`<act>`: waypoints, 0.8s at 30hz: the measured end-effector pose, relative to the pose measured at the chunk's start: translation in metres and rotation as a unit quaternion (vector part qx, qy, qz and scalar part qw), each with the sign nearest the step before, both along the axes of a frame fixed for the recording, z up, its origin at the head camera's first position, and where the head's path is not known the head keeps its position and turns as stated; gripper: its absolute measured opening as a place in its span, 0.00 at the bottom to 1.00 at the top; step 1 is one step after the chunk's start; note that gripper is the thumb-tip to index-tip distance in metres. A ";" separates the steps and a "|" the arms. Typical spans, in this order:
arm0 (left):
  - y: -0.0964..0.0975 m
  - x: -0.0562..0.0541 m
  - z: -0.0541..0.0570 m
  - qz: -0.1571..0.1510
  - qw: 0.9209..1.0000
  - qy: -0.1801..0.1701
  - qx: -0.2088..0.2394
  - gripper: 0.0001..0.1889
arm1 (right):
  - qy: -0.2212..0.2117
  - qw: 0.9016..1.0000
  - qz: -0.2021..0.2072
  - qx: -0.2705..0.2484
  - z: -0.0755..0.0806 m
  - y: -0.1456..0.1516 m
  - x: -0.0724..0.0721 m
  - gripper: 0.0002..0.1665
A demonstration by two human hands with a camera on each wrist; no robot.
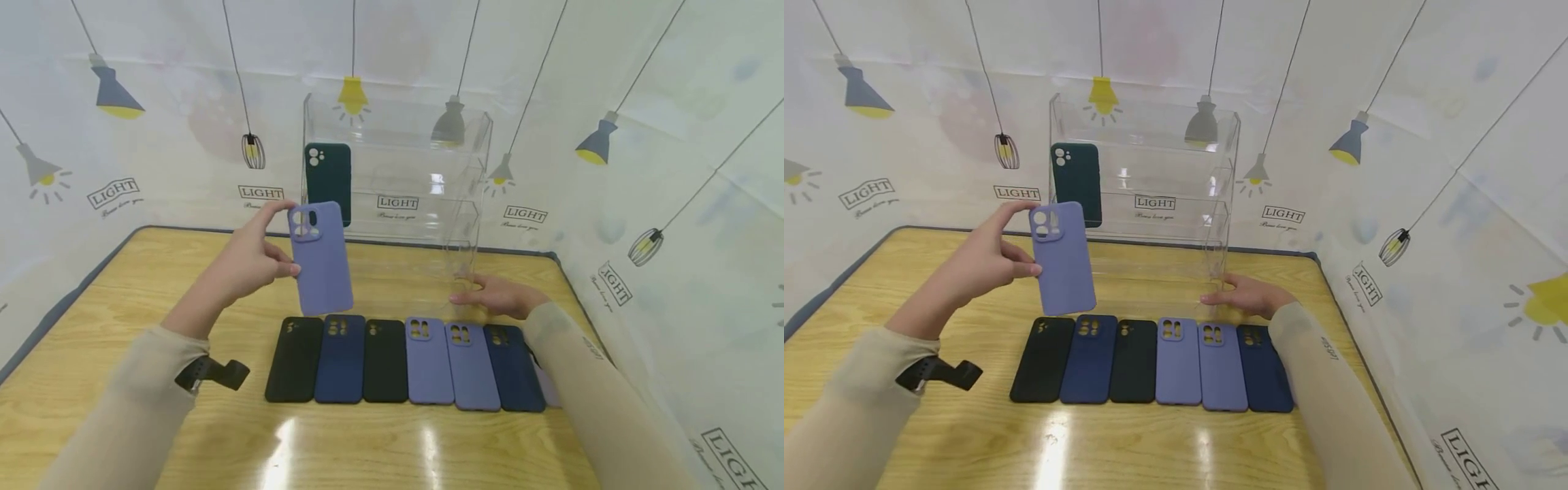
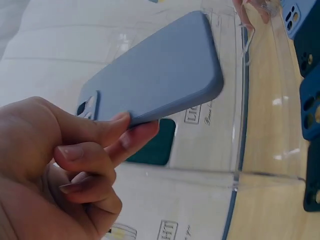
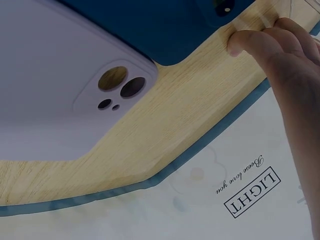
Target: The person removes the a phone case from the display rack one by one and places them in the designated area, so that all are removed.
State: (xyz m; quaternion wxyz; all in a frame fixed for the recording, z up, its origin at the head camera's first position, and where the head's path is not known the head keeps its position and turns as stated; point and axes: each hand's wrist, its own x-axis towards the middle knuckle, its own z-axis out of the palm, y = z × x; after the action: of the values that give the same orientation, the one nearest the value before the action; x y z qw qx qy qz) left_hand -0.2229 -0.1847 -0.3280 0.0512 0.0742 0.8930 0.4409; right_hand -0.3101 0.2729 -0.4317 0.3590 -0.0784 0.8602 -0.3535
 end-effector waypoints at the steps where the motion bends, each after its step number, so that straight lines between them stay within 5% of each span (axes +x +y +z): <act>1: -0.005 0.001 -0.004 -0.002 1.000 -0.015 0.002 0.54 | 0.001 1.000 0.001 0.000 0.000 0.000 0.000 0.63; 11: -0.062 0.015 -0.042 -0.033 0.987 -0.159 -0.002 0.56 | -0.007 1.000 -0.007 -0.002 0.000 -0.002 -0.001 0.63; 24: -0.096 0.022 -0.078 -0.079 0.961 -0.253 -0.075 0.52 | -0.011 1.000 -0.012 -0.001 0.001 0.000 0.002 0.63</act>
State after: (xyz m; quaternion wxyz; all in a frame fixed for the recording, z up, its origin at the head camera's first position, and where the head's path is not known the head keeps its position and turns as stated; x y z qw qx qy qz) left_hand -0.2013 -0.2803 -0.4056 0.3152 0.0265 0.8728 0.3717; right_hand -0.3081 0.2730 -0.4308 0.3643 -0.0644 0.8566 -0.3598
